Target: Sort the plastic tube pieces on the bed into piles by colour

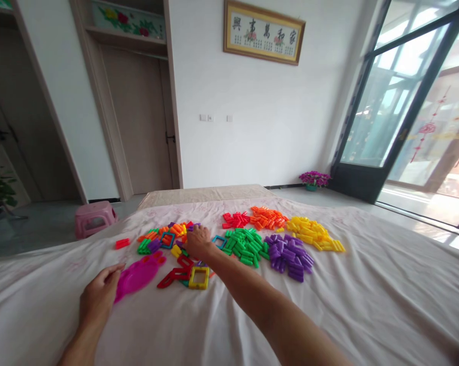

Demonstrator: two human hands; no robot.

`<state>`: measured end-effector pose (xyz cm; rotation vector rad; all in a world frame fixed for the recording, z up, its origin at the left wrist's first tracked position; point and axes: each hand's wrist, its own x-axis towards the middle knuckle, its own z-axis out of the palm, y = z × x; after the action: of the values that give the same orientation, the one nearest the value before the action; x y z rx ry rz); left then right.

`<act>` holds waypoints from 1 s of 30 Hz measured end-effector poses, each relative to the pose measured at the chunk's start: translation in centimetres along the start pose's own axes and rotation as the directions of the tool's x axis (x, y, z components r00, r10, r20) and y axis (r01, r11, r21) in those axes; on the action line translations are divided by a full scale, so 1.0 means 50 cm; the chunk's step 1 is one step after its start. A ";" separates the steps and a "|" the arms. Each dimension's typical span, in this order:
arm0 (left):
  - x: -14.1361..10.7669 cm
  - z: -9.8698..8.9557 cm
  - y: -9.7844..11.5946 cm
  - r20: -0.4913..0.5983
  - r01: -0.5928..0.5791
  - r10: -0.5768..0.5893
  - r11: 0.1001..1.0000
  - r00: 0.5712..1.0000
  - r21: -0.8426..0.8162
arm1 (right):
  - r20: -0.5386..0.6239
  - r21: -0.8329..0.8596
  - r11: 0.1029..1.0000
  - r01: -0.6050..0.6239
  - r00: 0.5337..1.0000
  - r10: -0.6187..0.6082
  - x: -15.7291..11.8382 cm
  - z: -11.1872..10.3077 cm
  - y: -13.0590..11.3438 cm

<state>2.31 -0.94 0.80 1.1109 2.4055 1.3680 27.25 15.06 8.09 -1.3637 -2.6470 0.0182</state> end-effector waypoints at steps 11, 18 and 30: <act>0.017 0.008 -0.006 0.076 -0.009 -0.003 0.988 0.997 0.156 | 0.018 0.126 0.990 -0.064 0.998 0.063 -0.023 -0.017 0.056; 0.013 0.008 0.010 0.097 0.025 -0.040 0.987 0.994 0.159 | 0.021 0.069 0.995 -0.076 0.997 0.075 -0.016 0.000 0.036; 0.008 0.000 0.015 0.130 0.011 -0.041 0.974 0.991 0.225 | -0.297 0.365 0.931 0.010 0.949 0.106 -0.096 -0.029 0.120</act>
<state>2.39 -0.44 1.48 1.1764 2.5116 0.9966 35.04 14.56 8.35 -1.1937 -2.2095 0.2628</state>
